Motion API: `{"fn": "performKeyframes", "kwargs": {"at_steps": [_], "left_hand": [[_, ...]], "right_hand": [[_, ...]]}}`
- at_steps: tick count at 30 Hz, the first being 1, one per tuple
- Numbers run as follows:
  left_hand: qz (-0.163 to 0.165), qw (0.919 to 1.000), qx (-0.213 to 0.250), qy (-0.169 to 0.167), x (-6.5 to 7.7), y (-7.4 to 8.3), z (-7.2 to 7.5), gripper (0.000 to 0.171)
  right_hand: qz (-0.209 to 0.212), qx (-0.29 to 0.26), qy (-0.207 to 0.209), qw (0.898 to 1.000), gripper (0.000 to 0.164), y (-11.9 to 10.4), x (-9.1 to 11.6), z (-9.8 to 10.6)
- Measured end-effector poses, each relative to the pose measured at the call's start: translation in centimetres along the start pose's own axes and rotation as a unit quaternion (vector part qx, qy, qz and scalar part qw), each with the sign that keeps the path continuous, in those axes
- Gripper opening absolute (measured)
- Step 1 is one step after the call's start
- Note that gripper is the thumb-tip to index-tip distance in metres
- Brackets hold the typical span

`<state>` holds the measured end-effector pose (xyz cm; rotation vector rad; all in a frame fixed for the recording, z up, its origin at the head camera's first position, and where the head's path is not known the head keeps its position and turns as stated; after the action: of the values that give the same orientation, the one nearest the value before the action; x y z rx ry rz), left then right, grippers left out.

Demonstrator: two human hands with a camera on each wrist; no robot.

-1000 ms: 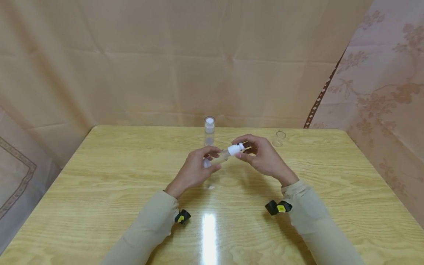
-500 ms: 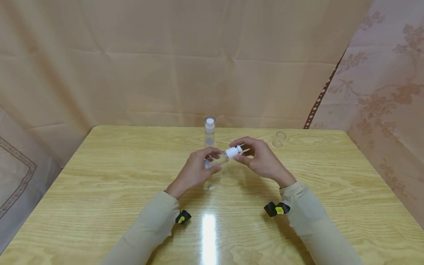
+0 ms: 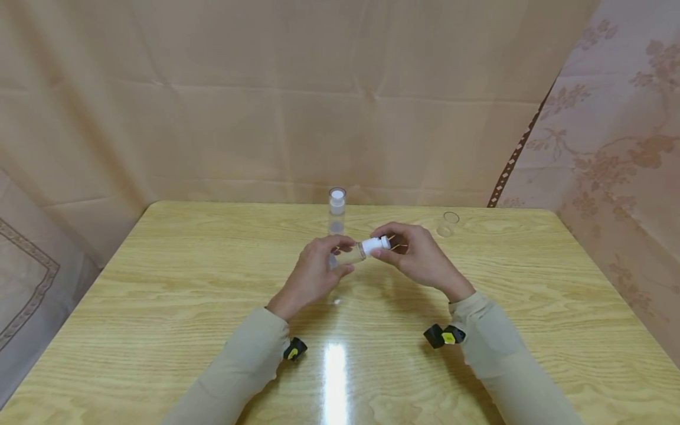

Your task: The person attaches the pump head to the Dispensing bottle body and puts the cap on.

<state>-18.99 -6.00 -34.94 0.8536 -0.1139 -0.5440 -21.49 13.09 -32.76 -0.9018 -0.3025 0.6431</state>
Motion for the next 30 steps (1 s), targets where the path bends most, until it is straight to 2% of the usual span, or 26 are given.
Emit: {"fn": "performKeyframes", "kwargs": {"at_steps": [9,18,21,30], "left_hand": [[-0.025,0.9976,-0.047,0.045,0.2,0.16,-0.02,0.041],[-0.055,0.9892,-0.11,0.079,0.36,0.75,0.04,0.042],[-0.055,0.9898,-0.107,0.077,0.36,0.77,0.06,0.043],[-0.027,0.9971,-0.045,0.055,0.18,0.19,0.12,0.043]], "right_hand": [[-0.031,0.005,-0.002,1.0,0.024,0.17,-0.07,-0.2],[-0.058,0.019,0.001,0.998,0.034,0.26,0.01,-0.32],[-0.061,0.024,0.0,0.998,0.038,0.46,0.01,-0.34],[-0.033,0.028,-0.013,0.999,0.037,0.1,0.02,-0.3]]}}
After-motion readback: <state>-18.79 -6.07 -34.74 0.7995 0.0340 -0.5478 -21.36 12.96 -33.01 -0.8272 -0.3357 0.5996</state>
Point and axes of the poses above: each hand's wrist, its own x-axis away from the middle knuckle, its own z-axis out of the back of the hand, y = z × x, the point moved 4 cm from there along -x, towards the middle knuckle, and after that the axes turned 15 degrees about -y, right-handed, at the moved point
